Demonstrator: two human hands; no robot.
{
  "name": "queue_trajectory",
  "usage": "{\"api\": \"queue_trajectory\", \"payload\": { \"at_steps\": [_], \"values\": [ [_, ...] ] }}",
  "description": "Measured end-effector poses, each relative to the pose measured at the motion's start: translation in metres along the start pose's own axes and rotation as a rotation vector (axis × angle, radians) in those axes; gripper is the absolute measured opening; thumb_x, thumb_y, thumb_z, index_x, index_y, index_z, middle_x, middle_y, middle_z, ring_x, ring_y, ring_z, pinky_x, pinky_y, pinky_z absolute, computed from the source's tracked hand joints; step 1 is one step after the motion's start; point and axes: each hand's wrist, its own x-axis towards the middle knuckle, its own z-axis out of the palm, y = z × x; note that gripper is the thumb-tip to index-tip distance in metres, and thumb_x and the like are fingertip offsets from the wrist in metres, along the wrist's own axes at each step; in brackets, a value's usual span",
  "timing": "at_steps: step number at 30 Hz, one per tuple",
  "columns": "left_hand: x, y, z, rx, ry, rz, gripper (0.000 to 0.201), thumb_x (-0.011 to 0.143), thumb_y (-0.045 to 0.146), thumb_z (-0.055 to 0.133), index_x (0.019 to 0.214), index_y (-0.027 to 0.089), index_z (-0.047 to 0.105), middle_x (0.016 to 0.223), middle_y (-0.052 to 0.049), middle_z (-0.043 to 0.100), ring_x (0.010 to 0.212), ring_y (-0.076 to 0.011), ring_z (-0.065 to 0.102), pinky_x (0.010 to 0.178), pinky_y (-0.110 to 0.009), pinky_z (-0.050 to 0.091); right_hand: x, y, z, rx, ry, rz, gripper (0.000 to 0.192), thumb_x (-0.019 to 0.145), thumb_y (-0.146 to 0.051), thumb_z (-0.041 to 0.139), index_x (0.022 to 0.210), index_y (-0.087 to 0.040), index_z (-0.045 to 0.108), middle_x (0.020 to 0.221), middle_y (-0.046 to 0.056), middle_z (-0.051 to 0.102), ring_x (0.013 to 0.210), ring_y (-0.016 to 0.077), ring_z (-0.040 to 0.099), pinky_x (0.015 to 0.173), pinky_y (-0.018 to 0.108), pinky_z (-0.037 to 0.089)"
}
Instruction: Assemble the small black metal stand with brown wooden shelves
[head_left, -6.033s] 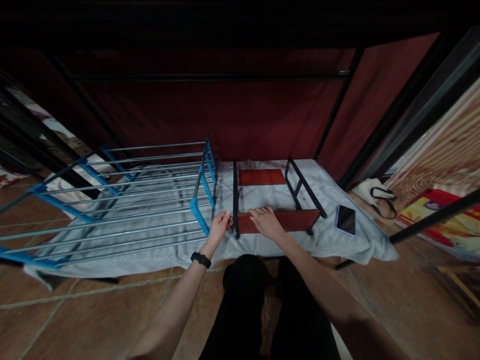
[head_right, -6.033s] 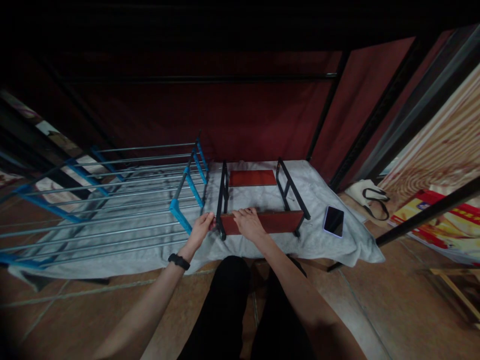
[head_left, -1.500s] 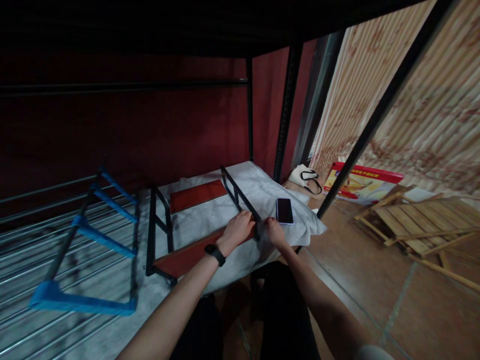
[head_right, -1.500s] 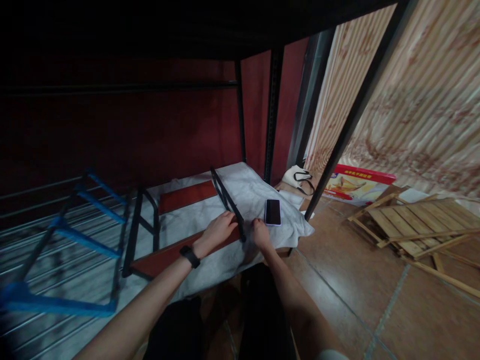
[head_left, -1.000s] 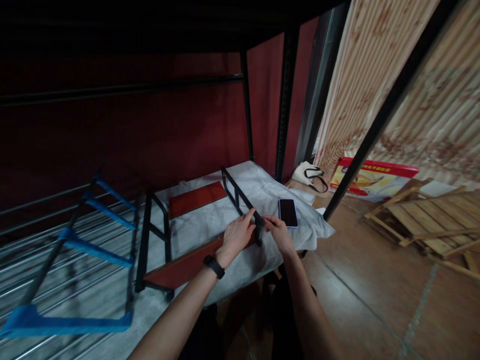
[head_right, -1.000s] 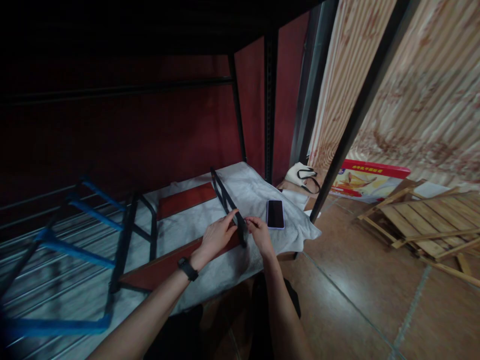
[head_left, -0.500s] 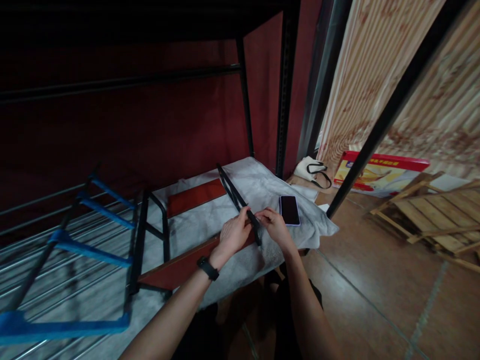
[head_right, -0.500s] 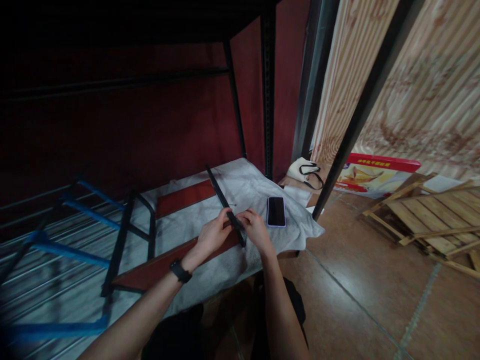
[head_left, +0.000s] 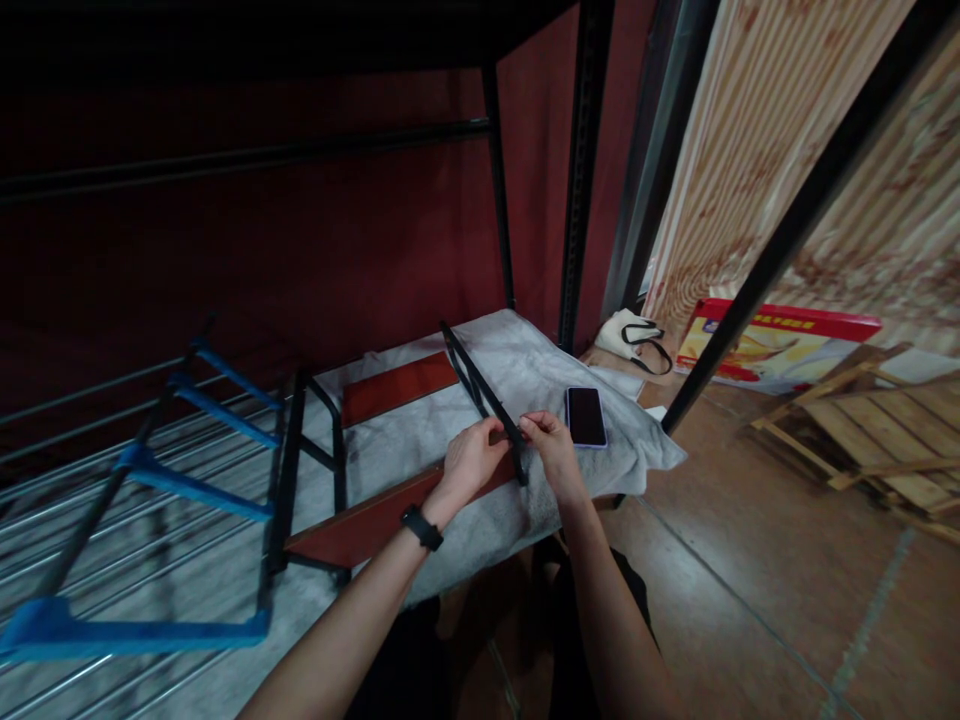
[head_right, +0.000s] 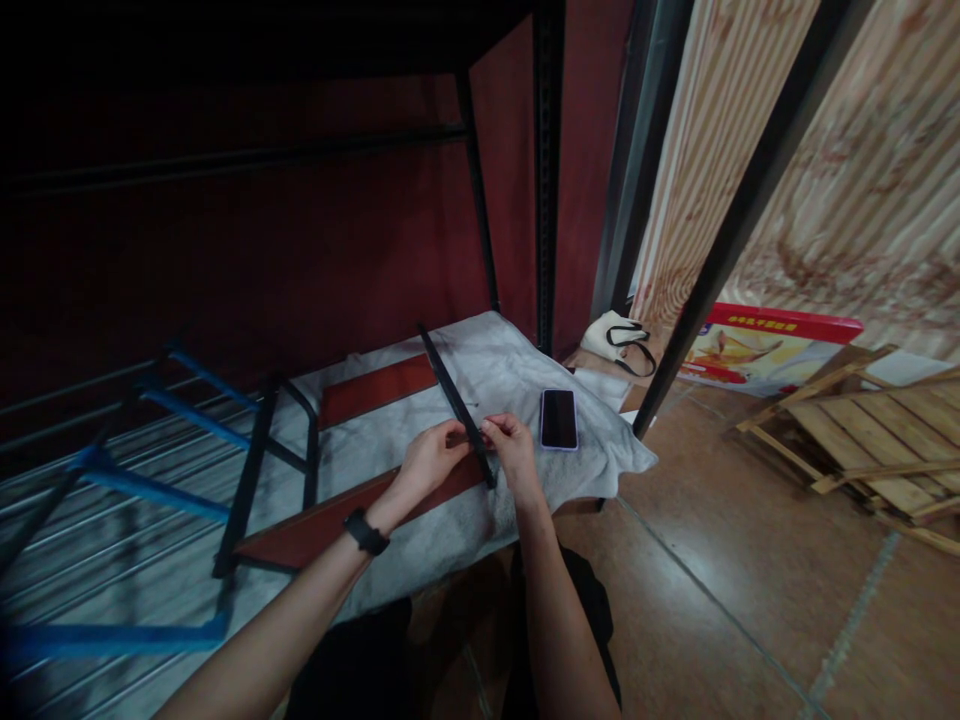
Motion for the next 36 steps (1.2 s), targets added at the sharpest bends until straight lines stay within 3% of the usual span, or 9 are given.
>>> {"api": "queue_trajectory", "payload": {
  "at_steps": [5,10,15,26,32,36],
  "values": [
    [0.0,0.0,0.0,0.027,0.0,0.068,0.024,0.085,0.025,0.06,0.107,0.026,0.07,0.113,-0.003,0.072,0.096,-0.0213,0.066,0.078,-0.03,0.047,0.0,0.001,-0.004,0.027,0.053,0.012,0.033,0.059,-0.045,0.081,0.074,-0.018,0.066,0.065,-0.002,0.064,0.059,0.0129,0.056,0.055,0.025,0.044],
    [0.0,0.0,0.0,0.018,-0.003,0.016,0.023,0.086,0.028,0.061,0.107,0.025,0.071,0.11,-0.003,0.073,0.094,-0.0207,0.066,0.078,-0.029,0.048,-0.003,0.004,-0.001,0.02,0.075,0.001,0.034,0.063,-0.048,0.078,0.077,-0.018,0.069,0.069,0.0,0.066,0.061,0.0128,0.056,0.057,0.025,0.045],
    [0.001,-0.003,0.002,-0.014,-0.003,-0.003,0.024,0.085,0.029,0.064,0.107,0.026,0.071,0.11,-0.002,0.073,0.098,-0.0204,0.067,0.081,-0.029,0.048,-0.004,-0.002,0.002,-0.084,0.063,-0.098,0.029,0.065,-0.043,0.077,0.078,-0.018,0.073,0.073,0.002,0.07,0.067,0.0153,0.06,0.064,0.028,0.047],
    [0.0,-0.003,0.002,-0.05,0.03,-0.01,0.013,0.083,0.026,0.067,0.094,0.022,0.073,0.097,-0.003,0.075,0.087,-0.0187,0.067,0.075,-0.027,0.047,-0.012,-0.002,0.006,-0.116,0.062,-0.11,0.028,0.072,-0.046,0.071,0.079,-0.018,0.074,0.074,0.003,0.072,0.069,0.0176,0.064,0.065,0.029,0.052],
    [0.0,-0.003,0.002,-0.028,0.03,-0.011,0.013,0.083,0.027,0.067,0.092,0.02,0.073,0.095,-0.004,0.074,0.082,-0.0178,0.065,0.07,-0.026,0.044,-0.01,-0.002,-0.002,-0.087,-0.041,-0.097,0.032,0.075,-0.048,0.07,0.089,-0.019,0.077,0.079,0.005,0.073,0.072,0.0192,0.066,0.067,0.032,0.055],
    [-0.001,-0.001,0.001,-0.012,0.027,-0.002,0.012,0.084,0.028,0.065,0.091,0.02,0.071,0.091,-0.003,0.073,0.078,-0.0174,0.064,0.068,-0.026,0.042,-0.012,0.002,-0.005,-0.095,-0.027,-0.082,0.033,0.076,-0.047,0.069,0.089,-0.019,0.077,0.074,0.005,0.072,0.066,0.0187,0.066,0.064,0.033,0.056]
  ]
}}
